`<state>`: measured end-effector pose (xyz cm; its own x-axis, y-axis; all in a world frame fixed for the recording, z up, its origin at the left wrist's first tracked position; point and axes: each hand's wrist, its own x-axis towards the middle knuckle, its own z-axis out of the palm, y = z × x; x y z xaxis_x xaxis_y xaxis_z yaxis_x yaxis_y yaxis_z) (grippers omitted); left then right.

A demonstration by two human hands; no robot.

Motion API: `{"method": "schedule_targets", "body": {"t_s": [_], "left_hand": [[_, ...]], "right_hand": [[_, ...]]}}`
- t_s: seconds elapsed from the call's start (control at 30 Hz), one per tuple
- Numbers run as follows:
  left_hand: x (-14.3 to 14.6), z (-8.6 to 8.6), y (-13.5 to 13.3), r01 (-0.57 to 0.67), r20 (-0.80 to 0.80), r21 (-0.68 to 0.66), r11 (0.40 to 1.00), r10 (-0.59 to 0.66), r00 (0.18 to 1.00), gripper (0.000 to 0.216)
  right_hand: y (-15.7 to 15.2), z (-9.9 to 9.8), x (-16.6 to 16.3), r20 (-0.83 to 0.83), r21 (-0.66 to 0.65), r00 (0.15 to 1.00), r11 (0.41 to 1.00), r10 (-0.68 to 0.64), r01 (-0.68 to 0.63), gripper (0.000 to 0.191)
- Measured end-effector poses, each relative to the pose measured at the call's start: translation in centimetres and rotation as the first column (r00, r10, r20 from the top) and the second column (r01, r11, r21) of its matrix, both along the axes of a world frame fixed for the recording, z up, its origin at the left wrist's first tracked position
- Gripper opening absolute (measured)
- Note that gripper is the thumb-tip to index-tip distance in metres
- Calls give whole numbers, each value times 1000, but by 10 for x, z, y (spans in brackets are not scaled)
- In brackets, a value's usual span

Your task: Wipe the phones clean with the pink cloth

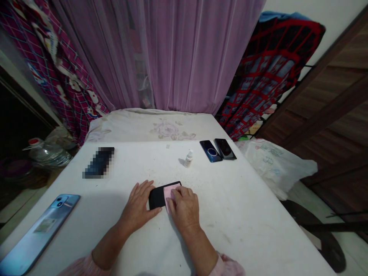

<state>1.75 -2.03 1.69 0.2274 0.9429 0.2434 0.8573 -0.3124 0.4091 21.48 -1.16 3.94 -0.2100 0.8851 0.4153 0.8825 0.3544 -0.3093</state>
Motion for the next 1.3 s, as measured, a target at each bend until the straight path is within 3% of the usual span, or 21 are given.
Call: {"method": "schedule_targets", "body": {"t_s": [0.37, 0.5, 0.6, 0.73, 0.9, 1.17, 1.3], "left_hand": [[-1, 2, 0, 12, 11, -37, 999, -11, 1000, 57], [-1, 1, -1, -4, 0, -28, 1000, 4, 1000, 60], [0, 2, -2, -18, -2, -11, 1000, 18, 1000, 61], [2, 4, -3, -14, -16, 0, 1000, 14, 1000, 59], [2, 7, -5, 0, -23, -7, 1000, 0, 1000, 56], [1, 8, -3, 8, -2, -24, 1000, -8, 1000, 57], [-1, 6, -3, 13, 12, -30, 999, -13, 1000, 56]], "right_hand": [[19, 0, 5, -81, -32, 993, 996, 81, -84, 23], [36, 8, 14, -106, 35, 994, 999, 32, -28, 28], [42, 6, 14, -52, 86, 996, 994, 68, -64, 27], [34, -6, 11, 45, 88, 989, 985, 144, -147, 27], [20, -13, 8, 53, 126, 977, 970, 205, -210, 31], [12, -12, -31, 18, 80, 974, 971, 226, -226, 23], [19, -13, -24, -31, 55, 982, 981, 188, -187, 24]]}}
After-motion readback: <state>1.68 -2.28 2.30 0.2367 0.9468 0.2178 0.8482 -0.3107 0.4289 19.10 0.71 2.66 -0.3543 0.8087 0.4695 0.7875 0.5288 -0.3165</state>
